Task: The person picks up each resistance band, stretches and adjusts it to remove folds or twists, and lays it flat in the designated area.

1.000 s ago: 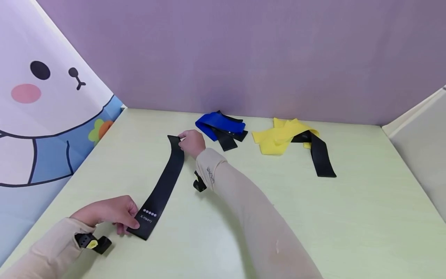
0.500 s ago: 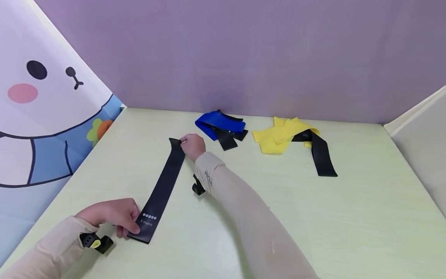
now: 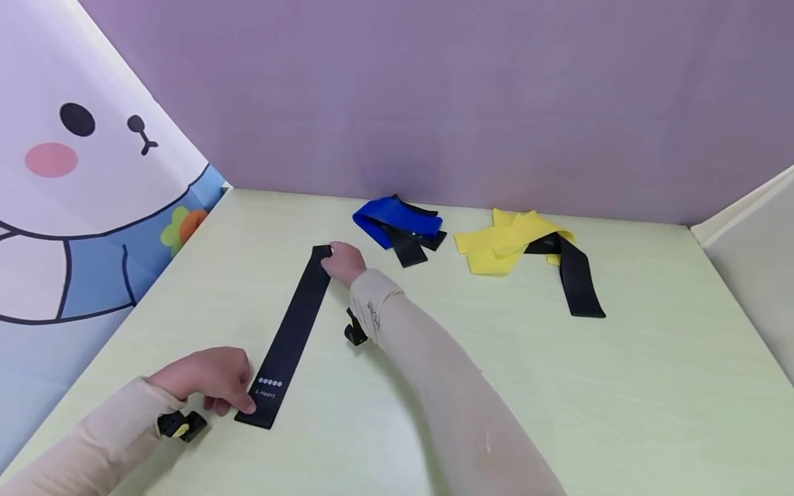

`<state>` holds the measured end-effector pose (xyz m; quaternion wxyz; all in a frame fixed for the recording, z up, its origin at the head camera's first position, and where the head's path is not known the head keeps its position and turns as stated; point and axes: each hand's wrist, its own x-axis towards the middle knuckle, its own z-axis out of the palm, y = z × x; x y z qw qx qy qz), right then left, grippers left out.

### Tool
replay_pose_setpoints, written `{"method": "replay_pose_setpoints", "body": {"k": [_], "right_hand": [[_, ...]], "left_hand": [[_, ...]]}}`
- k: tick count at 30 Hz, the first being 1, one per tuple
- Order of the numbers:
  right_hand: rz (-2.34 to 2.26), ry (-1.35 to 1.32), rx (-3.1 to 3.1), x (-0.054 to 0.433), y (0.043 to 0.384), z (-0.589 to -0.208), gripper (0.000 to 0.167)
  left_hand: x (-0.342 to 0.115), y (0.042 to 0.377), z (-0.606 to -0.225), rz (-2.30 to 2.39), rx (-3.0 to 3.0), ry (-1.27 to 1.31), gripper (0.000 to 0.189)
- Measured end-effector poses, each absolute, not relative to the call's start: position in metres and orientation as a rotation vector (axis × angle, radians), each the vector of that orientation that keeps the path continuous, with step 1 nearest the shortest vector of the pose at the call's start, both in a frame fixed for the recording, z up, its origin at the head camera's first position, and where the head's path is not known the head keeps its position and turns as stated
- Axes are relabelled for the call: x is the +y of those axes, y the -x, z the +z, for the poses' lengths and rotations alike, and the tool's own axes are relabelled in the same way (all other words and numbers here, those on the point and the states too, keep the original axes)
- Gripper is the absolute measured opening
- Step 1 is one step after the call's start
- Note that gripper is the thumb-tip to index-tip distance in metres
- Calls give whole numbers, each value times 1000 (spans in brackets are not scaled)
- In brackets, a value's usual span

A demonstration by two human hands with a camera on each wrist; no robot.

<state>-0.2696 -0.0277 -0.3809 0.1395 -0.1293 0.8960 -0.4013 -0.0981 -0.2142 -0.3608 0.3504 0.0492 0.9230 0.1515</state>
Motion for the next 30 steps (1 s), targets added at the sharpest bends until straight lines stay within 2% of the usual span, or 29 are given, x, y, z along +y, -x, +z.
{"method": "replay_pose_setpoints", "body": {"k": [2, 8, 12, 18, 30], "right_hand": [[-1110, 392, 2553, -25, 269, -379, 54], [-1006, 430, 2528, -18, 270, -376, 61], [-948, 487, 2598, -11, 271, -375, 56], [-1077, 595, 2633, 20, 277, -372, 37], [-1153, 417, 2670, 78, 285, -365, 32]], "left_hand": [[-213, 97, -359, 338, 2413, -125, 35], [-211, 96, -356, 342, 2437, -149, 33], [-208, 95, -353, 376, 2444, -164, 32], [-204, 111, -344, 429, 2471, -166, 28], [-182, 165, -335, 583, 2703, -279, 22]]}}
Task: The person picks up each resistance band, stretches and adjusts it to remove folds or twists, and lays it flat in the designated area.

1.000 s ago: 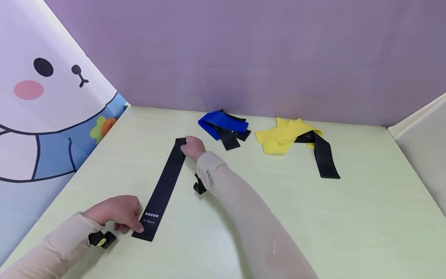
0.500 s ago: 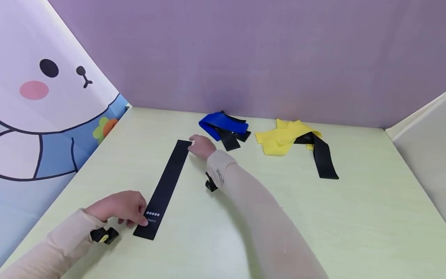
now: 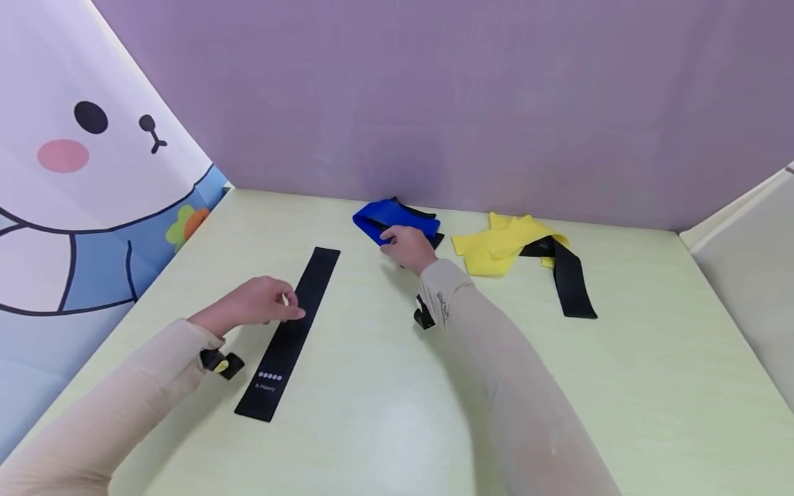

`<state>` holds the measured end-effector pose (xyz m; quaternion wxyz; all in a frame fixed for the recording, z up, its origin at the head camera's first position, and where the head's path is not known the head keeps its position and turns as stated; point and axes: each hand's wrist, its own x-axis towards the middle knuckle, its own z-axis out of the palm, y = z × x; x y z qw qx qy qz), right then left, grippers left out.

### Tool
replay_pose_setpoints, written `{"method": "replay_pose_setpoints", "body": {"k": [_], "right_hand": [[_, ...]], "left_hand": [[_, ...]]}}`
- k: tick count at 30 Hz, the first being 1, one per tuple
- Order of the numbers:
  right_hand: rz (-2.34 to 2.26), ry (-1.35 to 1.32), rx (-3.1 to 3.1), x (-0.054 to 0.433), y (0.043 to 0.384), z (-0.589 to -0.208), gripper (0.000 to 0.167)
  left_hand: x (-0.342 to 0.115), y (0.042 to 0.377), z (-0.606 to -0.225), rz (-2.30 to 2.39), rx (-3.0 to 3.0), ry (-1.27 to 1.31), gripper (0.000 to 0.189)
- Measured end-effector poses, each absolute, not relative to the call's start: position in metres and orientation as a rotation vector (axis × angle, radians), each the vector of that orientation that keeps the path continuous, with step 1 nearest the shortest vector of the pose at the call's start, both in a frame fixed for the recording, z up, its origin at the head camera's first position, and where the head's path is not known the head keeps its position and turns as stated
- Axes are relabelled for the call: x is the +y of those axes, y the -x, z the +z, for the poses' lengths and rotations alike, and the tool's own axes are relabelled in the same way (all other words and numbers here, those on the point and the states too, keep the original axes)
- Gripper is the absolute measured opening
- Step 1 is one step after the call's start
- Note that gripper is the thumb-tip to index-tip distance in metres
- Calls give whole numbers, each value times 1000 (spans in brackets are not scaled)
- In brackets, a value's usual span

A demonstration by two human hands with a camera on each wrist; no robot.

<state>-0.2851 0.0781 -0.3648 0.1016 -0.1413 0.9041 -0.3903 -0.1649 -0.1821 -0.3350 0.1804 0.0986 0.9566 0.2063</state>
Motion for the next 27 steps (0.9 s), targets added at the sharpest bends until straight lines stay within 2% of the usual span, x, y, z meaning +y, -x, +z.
{"method": "replay_pose_setpoints", "body": {"k": [14, 27], "right_hand": [[-1096, 308, 2794, 119, 298, -362, 33], [-1399, 60, 2671, 150, 309, -376, 40]], "left_hand": [[-139, 223, -325, 673, 2860, -234, 23], [-84, 265, -338, 916, 2934, -215, 24]]}}
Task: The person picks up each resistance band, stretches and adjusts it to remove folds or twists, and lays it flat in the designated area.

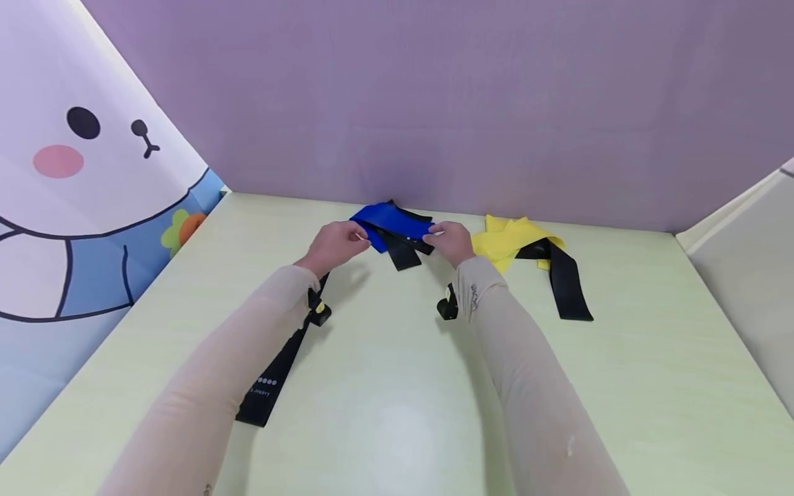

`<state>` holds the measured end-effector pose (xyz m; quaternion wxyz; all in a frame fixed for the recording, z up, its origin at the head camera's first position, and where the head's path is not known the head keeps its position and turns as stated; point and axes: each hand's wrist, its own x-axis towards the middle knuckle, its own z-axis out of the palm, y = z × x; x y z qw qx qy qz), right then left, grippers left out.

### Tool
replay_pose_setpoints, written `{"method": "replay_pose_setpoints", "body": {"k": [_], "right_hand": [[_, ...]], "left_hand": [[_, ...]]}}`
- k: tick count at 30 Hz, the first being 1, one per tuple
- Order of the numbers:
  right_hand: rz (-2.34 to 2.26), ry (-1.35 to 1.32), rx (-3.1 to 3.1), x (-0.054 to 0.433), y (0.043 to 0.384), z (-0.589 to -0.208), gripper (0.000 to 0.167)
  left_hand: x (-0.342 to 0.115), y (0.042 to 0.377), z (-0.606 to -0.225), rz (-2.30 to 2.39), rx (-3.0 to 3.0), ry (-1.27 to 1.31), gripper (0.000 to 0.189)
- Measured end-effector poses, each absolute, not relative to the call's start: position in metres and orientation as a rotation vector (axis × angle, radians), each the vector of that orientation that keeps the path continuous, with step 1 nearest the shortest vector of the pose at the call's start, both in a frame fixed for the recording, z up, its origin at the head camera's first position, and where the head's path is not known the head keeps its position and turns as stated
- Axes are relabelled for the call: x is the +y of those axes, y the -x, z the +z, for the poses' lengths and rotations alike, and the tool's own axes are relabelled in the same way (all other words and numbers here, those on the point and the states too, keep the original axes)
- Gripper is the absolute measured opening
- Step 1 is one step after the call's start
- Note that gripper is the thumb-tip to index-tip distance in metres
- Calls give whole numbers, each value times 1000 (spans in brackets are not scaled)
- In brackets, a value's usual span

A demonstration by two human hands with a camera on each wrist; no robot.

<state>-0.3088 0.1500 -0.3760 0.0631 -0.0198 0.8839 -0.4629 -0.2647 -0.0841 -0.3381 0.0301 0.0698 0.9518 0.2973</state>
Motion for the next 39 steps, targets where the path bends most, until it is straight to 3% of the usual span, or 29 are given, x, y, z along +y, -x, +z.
{"method": "replay_pose_setpoints", "body": {"k": [10, 13, 20, 23, 32, 39], "right_hand": [[-1368, -57, 2642, 134, 310, -382, 35], [-1312, -68, 2644, 131, 311, -387, 26], [-1228, -215, 2675, 141, 307, -393, 40], [-1205, -271, 2711, 147, 307, -393, 38], [-1288, -126, 2732, 140, 306, -388, 28], [-1576, 0, 2595, 130, 301, -373, 18]], "left_hand": [[-64, 274, -352, 935, 2986, -119, 28], [-60, 273, -357, 934, 2974, -97, 29], [-40, 269, -355, 941, 2948, -119, 28], [-32, 268, -349, 929, 2952, -158, 28], [-27, 267, -344, 846, 2987, -170, 29], [-22, 272, -343, 783, 2992, -190, 43]]}}
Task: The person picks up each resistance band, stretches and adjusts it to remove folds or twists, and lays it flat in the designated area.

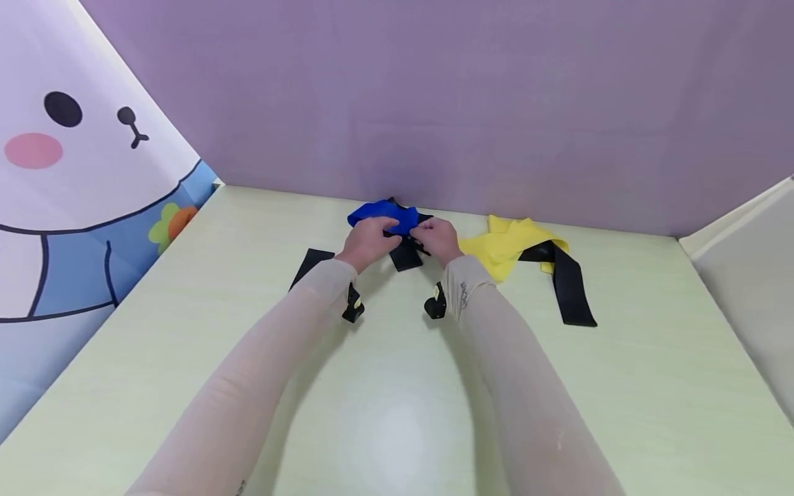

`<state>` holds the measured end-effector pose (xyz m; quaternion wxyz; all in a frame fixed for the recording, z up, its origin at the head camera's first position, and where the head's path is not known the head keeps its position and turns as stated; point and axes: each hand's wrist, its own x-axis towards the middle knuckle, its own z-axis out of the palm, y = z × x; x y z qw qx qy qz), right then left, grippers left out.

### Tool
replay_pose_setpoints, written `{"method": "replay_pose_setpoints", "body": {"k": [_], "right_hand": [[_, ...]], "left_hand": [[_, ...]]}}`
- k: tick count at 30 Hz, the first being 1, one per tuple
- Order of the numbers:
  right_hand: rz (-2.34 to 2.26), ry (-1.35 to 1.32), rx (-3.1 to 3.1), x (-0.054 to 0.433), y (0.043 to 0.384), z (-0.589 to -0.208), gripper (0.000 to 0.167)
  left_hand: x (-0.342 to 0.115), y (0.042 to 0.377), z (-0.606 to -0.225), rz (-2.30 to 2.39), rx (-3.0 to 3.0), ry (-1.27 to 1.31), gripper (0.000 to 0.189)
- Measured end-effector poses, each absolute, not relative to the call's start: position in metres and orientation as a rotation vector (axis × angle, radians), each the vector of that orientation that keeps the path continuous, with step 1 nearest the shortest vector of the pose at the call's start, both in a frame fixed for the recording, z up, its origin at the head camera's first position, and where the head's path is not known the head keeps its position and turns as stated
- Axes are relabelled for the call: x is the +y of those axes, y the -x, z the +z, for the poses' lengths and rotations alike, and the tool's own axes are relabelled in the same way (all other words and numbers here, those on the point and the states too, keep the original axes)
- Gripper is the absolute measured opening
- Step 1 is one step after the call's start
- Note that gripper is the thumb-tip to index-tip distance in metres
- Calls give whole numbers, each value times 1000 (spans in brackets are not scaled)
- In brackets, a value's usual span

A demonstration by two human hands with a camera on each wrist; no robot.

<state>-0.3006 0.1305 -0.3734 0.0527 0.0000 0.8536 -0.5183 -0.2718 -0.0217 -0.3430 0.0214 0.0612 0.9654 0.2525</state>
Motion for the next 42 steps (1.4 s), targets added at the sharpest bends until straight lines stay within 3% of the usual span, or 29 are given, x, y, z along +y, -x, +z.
{"method": "replay_pose_setpoints", "body": {"k": [12, 22, 36, 42], "right_hand": [[-1681, 116, 2406, 116, 277, -347, 14], [-1656, 210, 2411, 126, 272, -353, 23], [-1598, 259, 2463, 130, 281, -365, 45], [-1592, 342, 2464, 103, 282, -358, 65]], "left_hand": [[-22, 274, -346, 645, 3085, -207, 54], [-24, 264, -337, 558, 3299, -310, 24], [-53, 265, -274, 1655, 3078, -301, 27], [-49, 255, -248, 1983, 2838, -528, 21]]}}
